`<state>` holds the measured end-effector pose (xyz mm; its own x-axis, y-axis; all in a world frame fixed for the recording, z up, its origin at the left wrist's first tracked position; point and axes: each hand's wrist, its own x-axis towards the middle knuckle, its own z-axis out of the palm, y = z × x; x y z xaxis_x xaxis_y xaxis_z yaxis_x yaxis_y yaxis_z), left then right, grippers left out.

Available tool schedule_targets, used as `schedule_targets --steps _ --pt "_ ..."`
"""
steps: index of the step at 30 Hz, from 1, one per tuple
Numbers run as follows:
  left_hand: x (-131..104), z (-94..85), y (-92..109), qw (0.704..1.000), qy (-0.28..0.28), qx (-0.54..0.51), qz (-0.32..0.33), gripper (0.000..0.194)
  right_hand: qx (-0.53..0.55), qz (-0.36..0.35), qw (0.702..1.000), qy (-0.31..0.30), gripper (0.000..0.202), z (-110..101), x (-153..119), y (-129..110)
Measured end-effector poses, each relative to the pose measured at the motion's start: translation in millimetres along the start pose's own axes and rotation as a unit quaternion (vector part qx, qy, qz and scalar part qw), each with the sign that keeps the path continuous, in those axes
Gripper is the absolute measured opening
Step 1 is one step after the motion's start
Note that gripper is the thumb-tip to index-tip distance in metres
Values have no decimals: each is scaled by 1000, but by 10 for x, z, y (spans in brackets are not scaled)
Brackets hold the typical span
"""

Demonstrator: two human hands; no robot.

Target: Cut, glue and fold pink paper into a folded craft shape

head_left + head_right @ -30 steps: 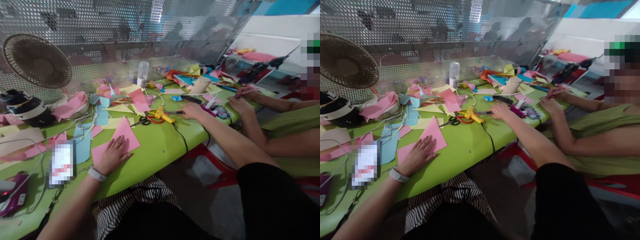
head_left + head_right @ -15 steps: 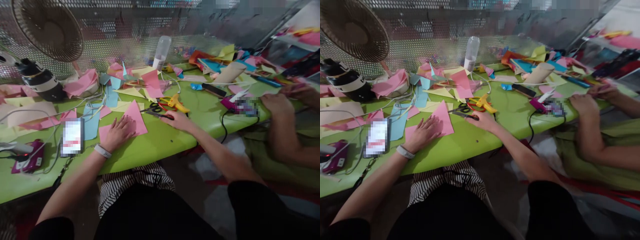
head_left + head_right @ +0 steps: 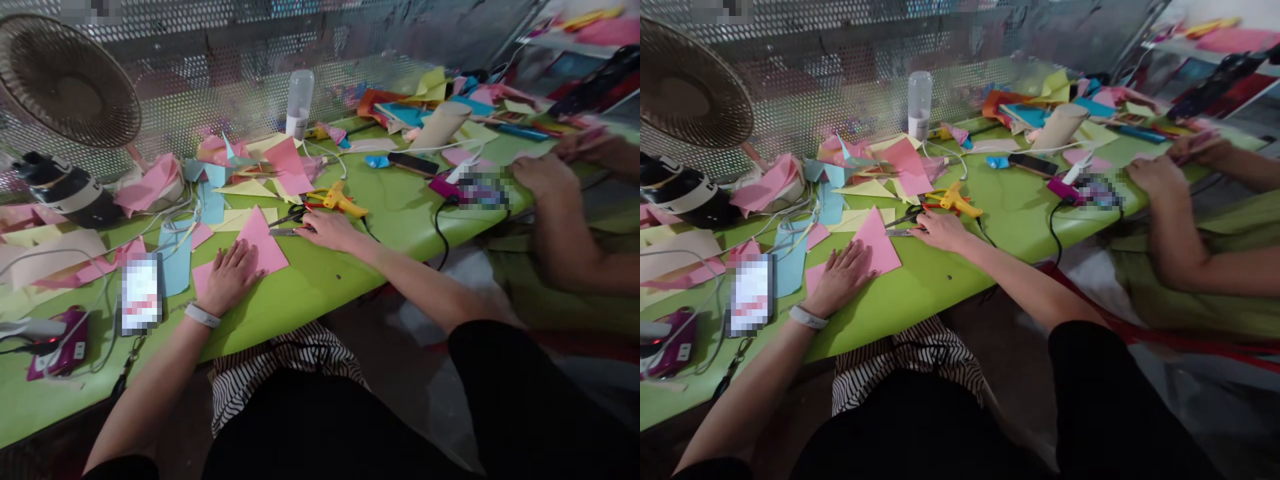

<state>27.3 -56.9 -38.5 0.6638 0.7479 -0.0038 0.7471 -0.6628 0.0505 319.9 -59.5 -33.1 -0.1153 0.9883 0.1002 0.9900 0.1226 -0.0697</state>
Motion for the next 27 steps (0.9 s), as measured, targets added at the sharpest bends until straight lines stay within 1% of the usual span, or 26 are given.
schedule_targets --steps 4,7,9,11,15,18,22,27 --pt "10 3 -9 1000 -3 -5 2 68 6 -21 999 -37 44 -81 5 14" --pt "13 6 -11 1000 -7 -8 1 68 19 -58 996 -72 42 -148 -33 40" --pt "13 7 -11 1000 -3 -11 5 69 27 -79 993 -84 38 -170 -72 66" --pt "12 7 -10 1000 2 -14 10 70 24 -81 994 -68 35 -161 -102 98" --pt "10 5 -9 999 21 -11 22 72 15 -61 998 28 38 -64 -72 166" --pt "9 8 -10 999 32 -9 35 71 21 -70 994 77 39 29 12 193" --pt "10 8 -10 999 27 -7 36 70 27 -80 992 90 36 94 86 192" --pt "16 2 0 999 15 -6 35 69 43 -101 990 84 36 66 44 199"
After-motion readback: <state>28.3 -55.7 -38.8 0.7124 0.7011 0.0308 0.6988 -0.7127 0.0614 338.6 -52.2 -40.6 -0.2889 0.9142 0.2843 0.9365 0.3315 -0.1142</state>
